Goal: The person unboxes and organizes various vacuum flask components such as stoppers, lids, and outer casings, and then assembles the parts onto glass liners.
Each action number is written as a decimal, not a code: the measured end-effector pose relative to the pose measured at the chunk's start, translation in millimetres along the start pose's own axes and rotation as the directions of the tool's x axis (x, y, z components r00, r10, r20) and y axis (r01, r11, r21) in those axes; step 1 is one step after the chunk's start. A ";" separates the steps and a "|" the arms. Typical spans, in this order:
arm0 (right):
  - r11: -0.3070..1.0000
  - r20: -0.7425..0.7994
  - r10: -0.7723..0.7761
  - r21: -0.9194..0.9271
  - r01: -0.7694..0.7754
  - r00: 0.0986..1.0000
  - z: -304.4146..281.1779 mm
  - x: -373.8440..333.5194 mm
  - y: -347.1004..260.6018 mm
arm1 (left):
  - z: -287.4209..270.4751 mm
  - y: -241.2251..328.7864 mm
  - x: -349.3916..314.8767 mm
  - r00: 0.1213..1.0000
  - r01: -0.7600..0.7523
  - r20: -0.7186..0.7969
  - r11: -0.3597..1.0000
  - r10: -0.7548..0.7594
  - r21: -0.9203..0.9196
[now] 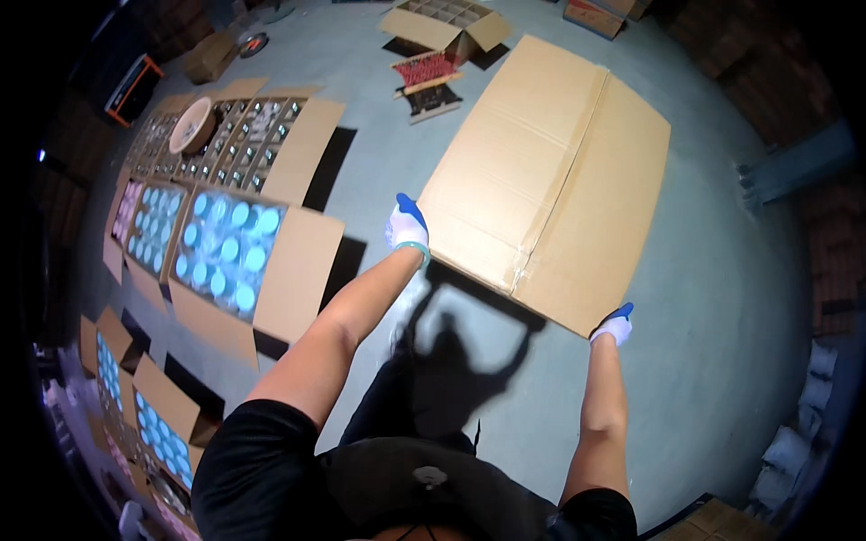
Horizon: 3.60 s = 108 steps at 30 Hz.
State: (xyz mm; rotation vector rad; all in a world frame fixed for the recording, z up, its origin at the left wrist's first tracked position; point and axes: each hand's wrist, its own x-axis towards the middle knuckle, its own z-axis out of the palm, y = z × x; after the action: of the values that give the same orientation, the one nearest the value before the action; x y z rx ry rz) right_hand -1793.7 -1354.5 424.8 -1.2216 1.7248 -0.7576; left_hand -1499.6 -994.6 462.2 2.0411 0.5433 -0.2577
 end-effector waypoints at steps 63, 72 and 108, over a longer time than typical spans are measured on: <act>0.940 0.988 0.017 0.037 0.340 -0.155 1306.4 -488.6 -817.4 | -271.3 493.2 1144.9 0.942 -0.099 0.043 0.396 0.333 -0.913; 0.728 0.955 0.165 0.051 0.684 -0.247 1567.0 -654.2 -911.6 | -319.8 521.4 1219.2 0.973 -0.225 -0.207 0.229 0.101 -0.947; 0.412 0.862 0.479 -0.056 0.910 -0.164 2260.1 -1058.3 -349.4 | -438.3 72.2 1794.8 0.408 0.191 -0.457 0.563 -0.790 -0.804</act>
State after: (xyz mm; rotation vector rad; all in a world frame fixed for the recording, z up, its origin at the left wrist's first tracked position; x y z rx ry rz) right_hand 533.5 -465.0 46.5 -2.0797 0.0263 1.1464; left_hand 93.4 -160.5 31.8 1.0828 1.6479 0.4988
